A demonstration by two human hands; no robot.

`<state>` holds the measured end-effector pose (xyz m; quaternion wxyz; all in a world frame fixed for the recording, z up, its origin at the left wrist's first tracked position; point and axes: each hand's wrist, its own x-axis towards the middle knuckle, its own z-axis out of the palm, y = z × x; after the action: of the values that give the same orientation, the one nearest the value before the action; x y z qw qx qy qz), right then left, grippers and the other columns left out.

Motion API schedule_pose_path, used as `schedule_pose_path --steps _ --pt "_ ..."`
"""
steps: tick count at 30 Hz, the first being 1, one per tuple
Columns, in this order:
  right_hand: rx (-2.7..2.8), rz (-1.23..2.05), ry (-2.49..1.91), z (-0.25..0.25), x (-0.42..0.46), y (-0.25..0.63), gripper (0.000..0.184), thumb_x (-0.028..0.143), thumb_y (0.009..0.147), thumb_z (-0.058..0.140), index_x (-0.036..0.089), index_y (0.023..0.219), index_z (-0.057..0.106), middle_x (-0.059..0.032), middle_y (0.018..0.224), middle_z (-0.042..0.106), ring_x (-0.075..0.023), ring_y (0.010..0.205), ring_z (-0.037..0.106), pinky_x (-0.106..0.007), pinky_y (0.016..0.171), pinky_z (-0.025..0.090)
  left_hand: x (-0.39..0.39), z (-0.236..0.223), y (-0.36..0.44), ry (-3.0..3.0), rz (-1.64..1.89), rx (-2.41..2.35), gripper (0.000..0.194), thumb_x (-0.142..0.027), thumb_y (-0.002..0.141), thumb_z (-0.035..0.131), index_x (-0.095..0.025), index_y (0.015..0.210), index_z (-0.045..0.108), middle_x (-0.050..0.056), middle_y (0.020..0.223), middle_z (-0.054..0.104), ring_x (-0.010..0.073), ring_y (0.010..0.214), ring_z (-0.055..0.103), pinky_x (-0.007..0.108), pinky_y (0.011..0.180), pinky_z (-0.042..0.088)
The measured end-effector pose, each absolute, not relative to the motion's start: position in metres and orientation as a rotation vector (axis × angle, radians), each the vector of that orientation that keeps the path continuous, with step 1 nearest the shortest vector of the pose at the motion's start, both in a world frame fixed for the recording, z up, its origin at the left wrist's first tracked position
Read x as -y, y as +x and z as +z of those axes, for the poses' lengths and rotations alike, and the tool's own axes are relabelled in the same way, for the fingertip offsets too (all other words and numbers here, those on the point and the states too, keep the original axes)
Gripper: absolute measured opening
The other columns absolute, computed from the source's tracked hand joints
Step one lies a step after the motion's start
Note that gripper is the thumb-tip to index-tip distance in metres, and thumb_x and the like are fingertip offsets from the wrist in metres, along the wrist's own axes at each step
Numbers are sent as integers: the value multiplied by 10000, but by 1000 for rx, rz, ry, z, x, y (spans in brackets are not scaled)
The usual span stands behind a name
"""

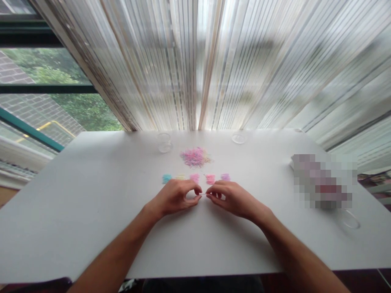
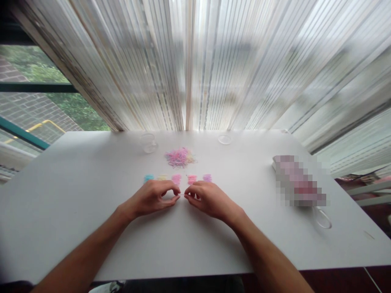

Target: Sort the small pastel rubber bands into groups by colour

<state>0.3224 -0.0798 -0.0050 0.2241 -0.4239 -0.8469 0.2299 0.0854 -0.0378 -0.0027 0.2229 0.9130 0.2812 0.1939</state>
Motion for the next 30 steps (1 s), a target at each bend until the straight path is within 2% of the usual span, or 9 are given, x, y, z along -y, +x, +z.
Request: schedule_pose_path --steps 13,23,30 --pt "2395 564 -1223 -4 79 324 143 123 922 594 199 907 715 -26 788 673 -157 703 582 -260 658 418 38 -2 86 2531 583 -785 91 -139 866 622 -195 879 692 -4 863 751 117 673 624 222 687 460" --pt "2330 570 -1152 -5 81 323 111 162 898 620 203 988 670 -28 827 674 -157 721 607 -263 682 455 38 -4 86 2562 628 -795 96 -167 890 608 -202 895 698 -6 854 752 114 673 628 212 661 449" --pt "2296 509 -1134 -6 80 320 84 123 888 602 200 890 636 -23 798 659 -155 705 590 -261 668 439 38 -4 86 2570 658 -794 87 -165 881 613 -203 883 692 -13 841 748 108 645 609 213 656 440"
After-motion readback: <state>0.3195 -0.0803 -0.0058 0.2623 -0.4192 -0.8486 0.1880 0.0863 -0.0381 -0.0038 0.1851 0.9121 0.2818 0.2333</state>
